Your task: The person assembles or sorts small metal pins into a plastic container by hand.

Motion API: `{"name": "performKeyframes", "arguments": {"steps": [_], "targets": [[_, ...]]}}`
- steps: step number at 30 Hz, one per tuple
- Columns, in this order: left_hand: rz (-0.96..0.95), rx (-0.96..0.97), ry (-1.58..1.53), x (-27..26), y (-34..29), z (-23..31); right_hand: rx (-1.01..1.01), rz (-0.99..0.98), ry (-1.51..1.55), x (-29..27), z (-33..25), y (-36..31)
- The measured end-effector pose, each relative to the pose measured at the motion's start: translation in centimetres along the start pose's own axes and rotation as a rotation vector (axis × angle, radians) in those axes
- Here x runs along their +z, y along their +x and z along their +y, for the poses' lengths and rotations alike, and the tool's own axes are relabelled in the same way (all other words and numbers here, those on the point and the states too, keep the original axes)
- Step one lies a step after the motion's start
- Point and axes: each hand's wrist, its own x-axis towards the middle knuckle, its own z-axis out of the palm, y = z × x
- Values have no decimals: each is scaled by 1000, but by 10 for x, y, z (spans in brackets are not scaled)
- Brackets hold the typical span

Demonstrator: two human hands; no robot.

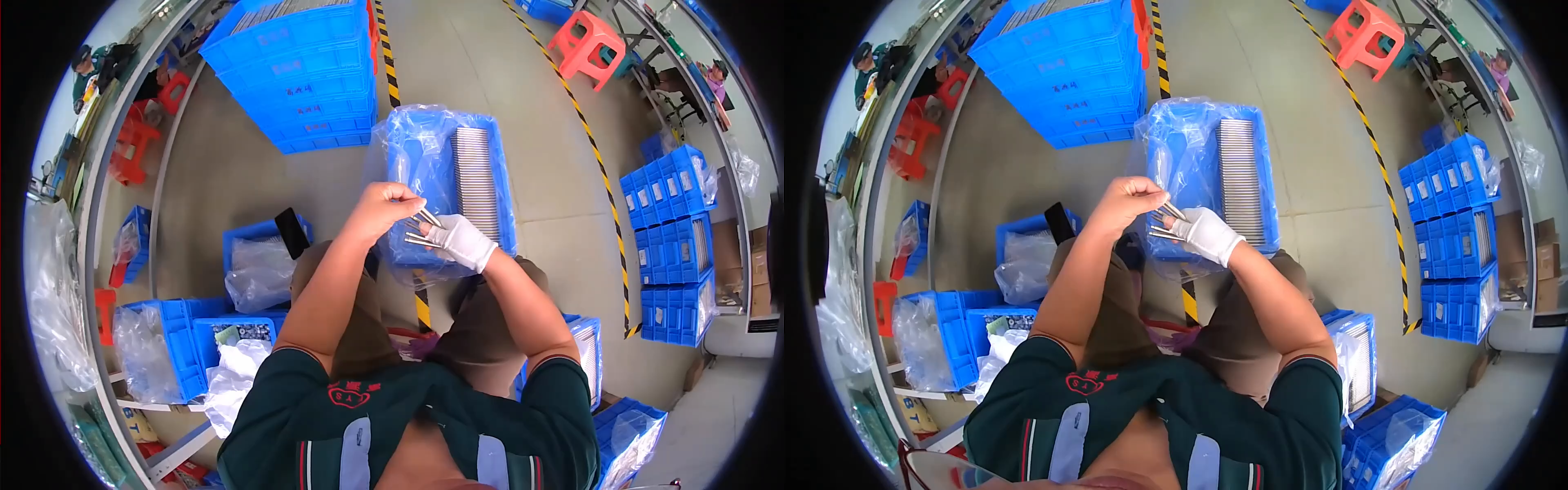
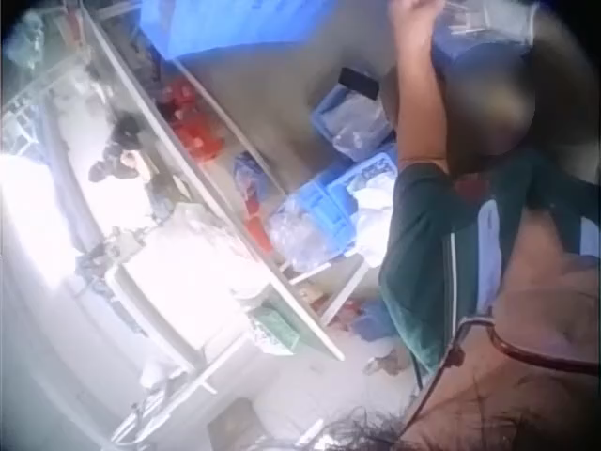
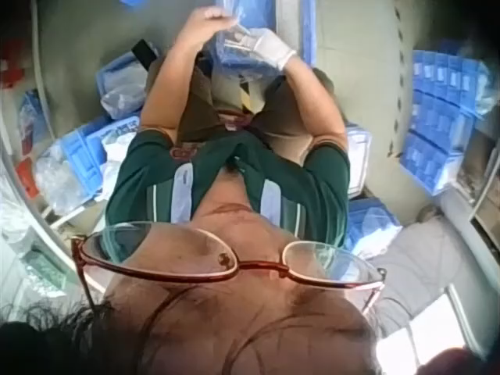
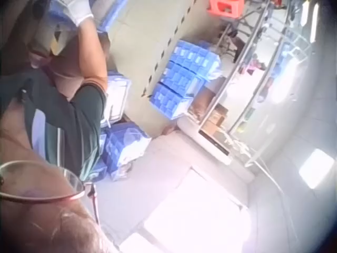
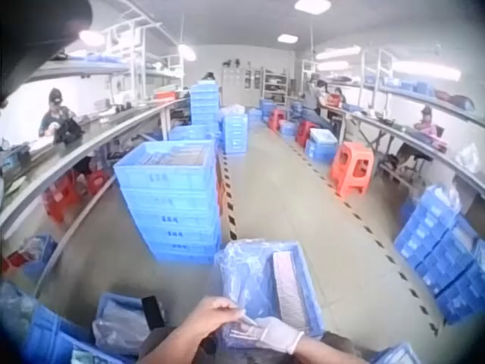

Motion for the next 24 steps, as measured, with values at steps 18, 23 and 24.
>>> {"name": "performKeyframes", "arguments": {"steps": [18,23,24], "targets": [[313,-125,-947,33,17,-27,-270,-343,865,-10,-8,8],[294,-246,-1356,67,30,-39,-559,183,498,19,-18,22],[298,-242,-1370,72,31,-36,-634,310,379,25,-23,20]]}}
